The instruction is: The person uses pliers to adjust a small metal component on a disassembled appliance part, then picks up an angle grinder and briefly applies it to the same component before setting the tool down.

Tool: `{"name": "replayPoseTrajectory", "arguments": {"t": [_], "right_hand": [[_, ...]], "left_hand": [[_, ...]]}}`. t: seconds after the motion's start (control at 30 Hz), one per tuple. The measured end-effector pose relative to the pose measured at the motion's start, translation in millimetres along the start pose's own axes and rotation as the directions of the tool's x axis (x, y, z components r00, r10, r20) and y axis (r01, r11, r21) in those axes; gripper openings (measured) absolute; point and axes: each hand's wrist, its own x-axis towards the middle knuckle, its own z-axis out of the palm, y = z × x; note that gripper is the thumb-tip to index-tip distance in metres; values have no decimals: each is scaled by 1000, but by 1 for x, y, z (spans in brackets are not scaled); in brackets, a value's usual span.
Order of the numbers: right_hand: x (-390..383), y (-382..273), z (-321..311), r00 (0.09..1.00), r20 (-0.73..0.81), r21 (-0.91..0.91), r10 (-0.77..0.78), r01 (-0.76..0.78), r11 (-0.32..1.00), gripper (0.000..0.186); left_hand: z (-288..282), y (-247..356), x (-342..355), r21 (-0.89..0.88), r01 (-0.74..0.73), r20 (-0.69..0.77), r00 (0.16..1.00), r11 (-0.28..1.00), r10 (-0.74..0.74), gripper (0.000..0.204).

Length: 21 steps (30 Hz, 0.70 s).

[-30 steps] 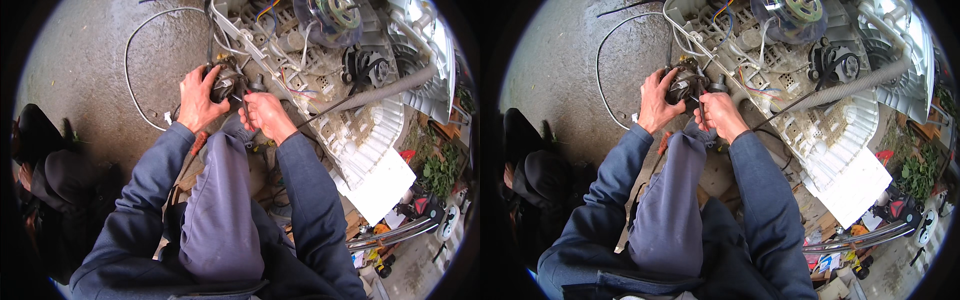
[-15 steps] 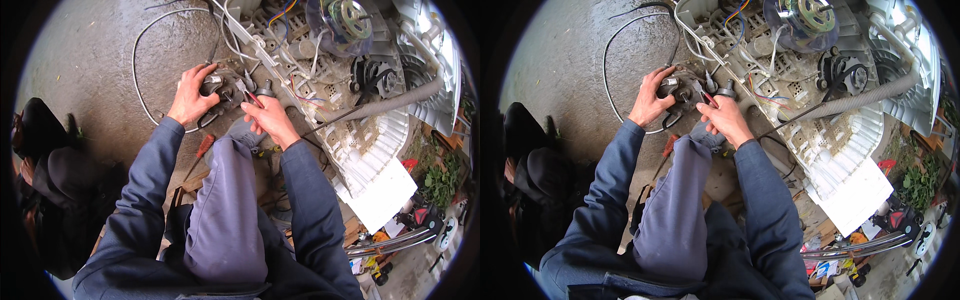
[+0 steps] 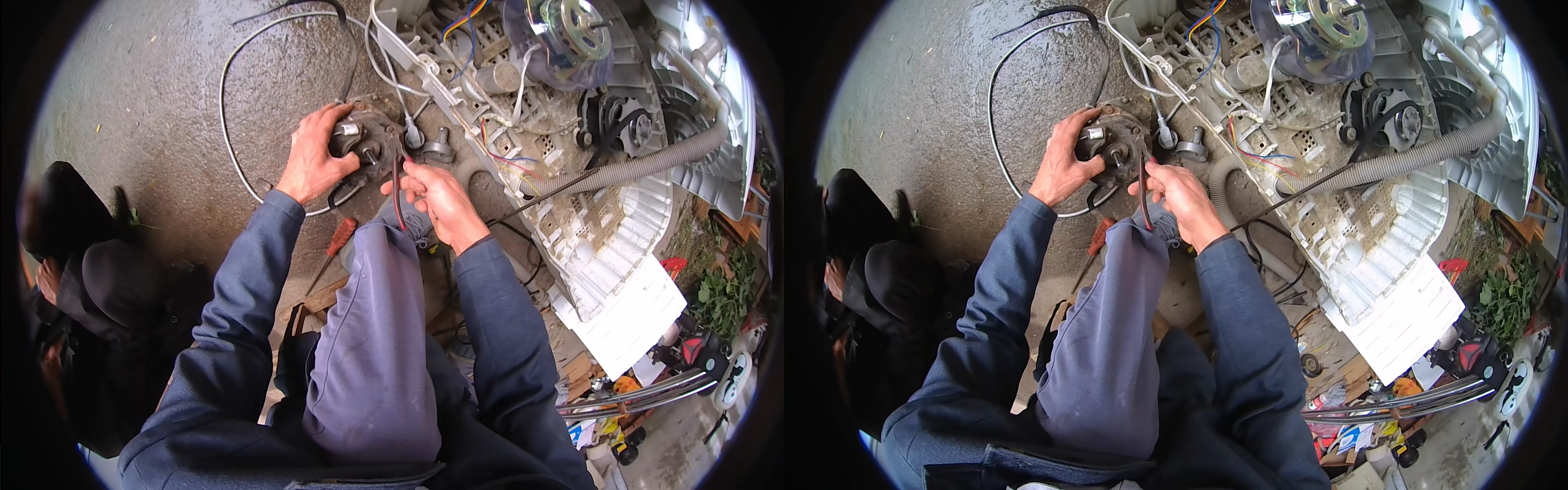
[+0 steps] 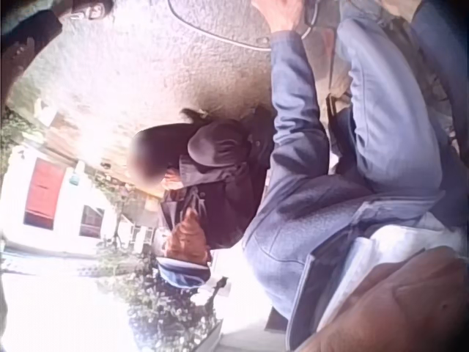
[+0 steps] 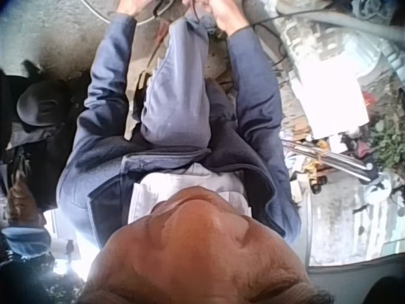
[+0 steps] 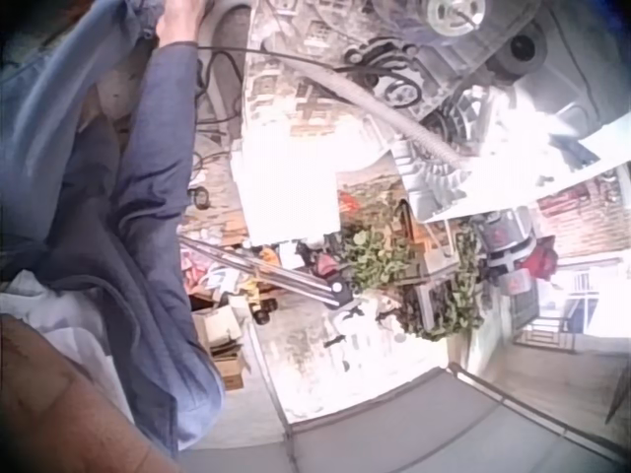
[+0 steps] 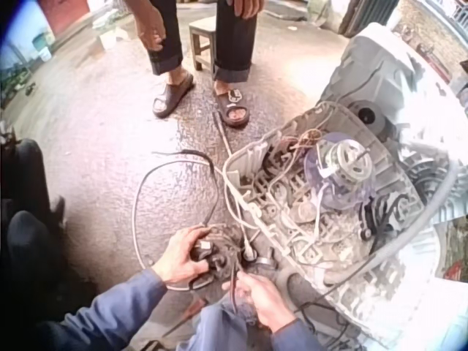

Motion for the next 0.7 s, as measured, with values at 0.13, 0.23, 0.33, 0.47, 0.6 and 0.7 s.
{"name": "replayPoseTrajectory", "arguments": {"t": [0.13, 0.23, 0.33, 0.47, 0.6, 0.7], "right_hand": [[-9, -13, 1, 989, 101, 220, 111, -131, 967, 40], [-10, -14, 1, 973, 173, 329, 151, -202, 922, 46], [-8, -10, -3, 965, 231, 406, 125, -213, 889, 49], [-10, -10, -6, 956, 266, 424, 121, -229, 876, 50], [-9, -10, -11, 940, 310, 428, 139, -269, 863, 50], [-7, -5, -15, 927, 358, 501, 115, -295, 813, 51]], "left_hand": [[0, 2, -4, 2, 14, 13, 1000, 1000, -14, 79], [-1, 5, -4, 25, 16, 13, 1000, 1000, -16, 79], [0, 5, -5, 32, 15, 13, 1000, 999, -15, 78], [1, 4, -5, 34, 2, 12, 1000, 999, -2, 78], [2, 3, -5, 45, 4, 3, 1000, 999, -4, 78], [1, 4, -5, 35, 5, 2, 1000, 999, -5, 78]]}}
